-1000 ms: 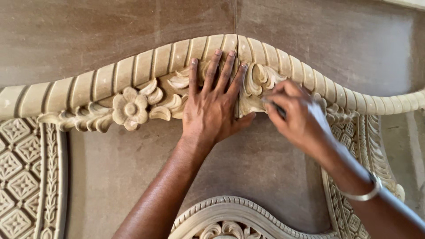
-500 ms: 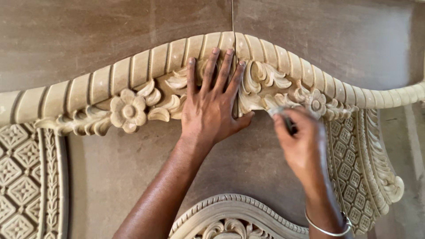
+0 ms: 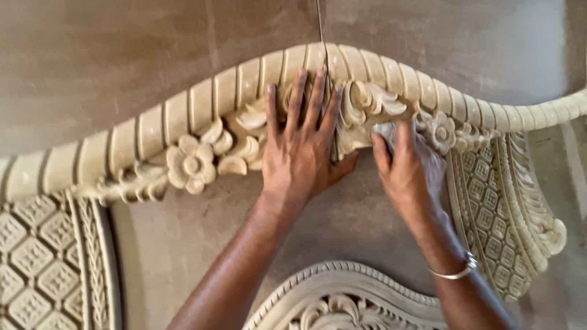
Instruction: The person uses a small carving tool to refine the edges and details of an ornate wooden panel. They carefully work along the carved floral and geometric patterns, smoothing and shaping the wood by hand.
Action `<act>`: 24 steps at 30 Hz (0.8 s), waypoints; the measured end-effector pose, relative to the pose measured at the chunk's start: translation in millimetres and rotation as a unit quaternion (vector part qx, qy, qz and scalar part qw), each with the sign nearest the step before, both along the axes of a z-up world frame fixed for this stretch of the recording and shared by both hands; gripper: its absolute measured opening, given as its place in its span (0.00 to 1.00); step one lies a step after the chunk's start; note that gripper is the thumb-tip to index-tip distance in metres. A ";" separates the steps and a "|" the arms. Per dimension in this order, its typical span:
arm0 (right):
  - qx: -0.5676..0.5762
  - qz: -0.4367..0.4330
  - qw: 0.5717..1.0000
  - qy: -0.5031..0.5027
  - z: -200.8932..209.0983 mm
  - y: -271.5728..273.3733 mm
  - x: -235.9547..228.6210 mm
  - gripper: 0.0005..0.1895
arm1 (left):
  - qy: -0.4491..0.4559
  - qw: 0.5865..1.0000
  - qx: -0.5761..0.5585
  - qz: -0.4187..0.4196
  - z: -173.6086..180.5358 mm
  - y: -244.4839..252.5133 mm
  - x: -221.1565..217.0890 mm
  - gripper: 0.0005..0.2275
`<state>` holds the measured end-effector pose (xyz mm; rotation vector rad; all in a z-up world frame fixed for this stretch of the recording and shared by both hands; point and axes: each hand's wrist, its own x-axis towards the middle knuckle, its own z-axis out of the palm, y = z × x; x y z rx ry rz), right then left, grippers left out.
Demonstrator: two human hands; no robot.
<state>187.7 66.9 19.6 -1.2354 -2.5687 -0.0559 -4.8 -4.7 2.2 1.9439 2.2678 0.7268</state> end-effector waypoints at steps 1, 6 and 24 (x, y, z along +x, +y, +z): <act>-0.017 -0.008 1.000 -0.021 1.9 10.5 -3.5 0.22 | -0.003 1.000 -0.001 -0.003 2.0 4.3 -2.2 0.48; -0.050 0.097 0.993 -0.032 -1.7 32.2 -4.5 0.15 | -0.001 1.000 -0.020 -0.010 -1.8 3.9 -1.5 0.46; -0.164 0.075 0.984 0.006 -18.1 34.5 -3.7 0.03 | -0.013 0.997 -0.067 -0.035 -2.3 5.5 -4.9 0.51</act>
